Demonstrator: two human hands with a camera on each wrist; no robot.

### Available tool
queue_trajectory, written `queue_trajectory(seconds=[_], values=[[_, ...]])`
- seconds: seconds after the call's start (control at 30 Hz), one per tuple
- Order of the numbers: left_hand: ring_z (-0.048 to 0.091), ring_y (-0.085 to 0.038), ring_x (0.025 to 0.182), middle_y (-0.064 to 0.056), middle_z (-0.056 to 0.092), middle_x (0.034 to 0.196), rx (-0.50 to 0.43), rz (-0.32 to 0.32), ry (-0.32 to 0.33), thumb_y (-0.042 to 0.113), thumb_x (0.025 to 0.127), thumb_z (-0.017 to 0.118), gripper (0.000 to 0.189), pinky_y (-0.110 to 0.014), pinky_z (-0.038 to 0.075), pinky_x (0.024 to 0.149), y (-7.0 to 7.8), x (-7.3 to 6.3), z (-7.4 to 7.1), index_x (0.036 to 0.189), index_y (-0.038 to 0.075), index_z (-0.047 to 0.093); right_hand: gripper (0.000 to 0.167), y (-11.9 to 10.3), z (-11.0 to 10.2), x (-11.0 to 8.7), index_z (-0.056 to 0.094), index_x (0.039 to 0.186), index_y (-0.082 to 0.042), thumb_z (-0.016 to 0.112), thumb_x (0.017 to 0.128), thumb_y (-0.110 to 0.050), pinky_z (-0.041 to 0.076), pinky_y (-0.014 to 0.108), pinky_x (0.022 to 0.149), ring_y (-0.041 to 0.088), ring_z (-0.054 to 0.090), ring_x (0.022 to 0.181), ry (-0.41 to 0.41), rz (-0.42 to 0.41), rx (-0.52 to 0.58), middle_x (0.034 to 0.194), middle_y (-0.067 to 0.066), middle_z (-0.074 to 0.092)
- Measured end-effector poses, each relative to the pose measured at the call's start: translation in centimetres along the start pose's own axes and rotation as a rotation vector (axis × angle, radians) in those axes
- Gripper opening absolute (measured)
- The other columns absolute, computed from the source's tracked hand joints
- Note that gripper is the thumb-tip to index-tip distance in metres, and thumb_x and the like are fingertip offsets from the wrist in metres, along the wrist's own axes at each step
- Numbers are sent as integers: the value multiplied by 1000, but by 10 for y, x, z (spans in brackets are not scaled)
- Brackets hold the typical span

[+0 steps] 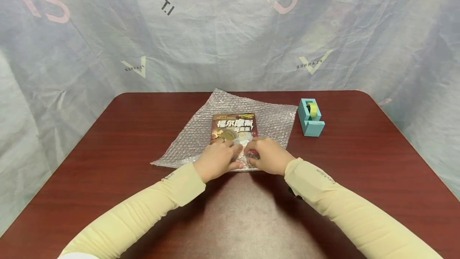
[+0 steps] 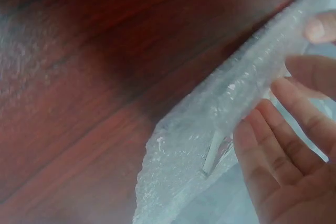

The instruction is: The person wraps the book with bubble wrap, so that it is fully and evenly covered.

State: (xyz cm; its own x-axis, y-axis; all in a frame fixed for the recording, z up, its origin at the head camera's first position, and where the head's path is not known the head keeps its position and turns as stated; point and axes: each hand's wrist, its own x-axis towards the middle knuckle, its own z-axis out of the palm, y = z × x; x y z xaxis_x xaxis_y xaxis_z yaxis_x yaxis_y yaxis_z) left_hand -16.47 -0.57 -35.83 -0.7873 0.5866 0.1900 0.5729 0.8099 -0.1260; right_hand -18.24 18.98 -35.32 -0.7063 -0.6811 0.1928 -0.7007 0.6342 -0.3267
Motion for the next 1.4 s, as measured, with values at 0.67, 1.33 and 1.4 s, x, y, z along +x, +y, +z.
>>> queue_trajectory(seconds=[0.67,1.33,1.4], values=[[68,-28,90,-7,69,103,-27,-14,-48,53,83,77,49,-38,59,69,-2,10,-3,103,11,64,27,24,-22,-19,74,116,0,70,94,-17,57,51,73,31,71,89,98,392,2,101,15,75],[66,-28,97,-7,67,115,14,-22,-117,55,85,73,55,-37,59,71,2,11,-4,116,11,63,45,49,-35,-30,65,110,8,64,99,-36,50,41,68,30,58,84,-25,757,205,92,18,66],[66,-28,97,-7,67,115,12,-21,-116,55,85,73,55,-37,59,71,2,11,-4,115,11,63,40,49,-34,-28,61,105,6,64,100,-33,49,36,65,24,58,80,-27,771,297,86,13,63]])
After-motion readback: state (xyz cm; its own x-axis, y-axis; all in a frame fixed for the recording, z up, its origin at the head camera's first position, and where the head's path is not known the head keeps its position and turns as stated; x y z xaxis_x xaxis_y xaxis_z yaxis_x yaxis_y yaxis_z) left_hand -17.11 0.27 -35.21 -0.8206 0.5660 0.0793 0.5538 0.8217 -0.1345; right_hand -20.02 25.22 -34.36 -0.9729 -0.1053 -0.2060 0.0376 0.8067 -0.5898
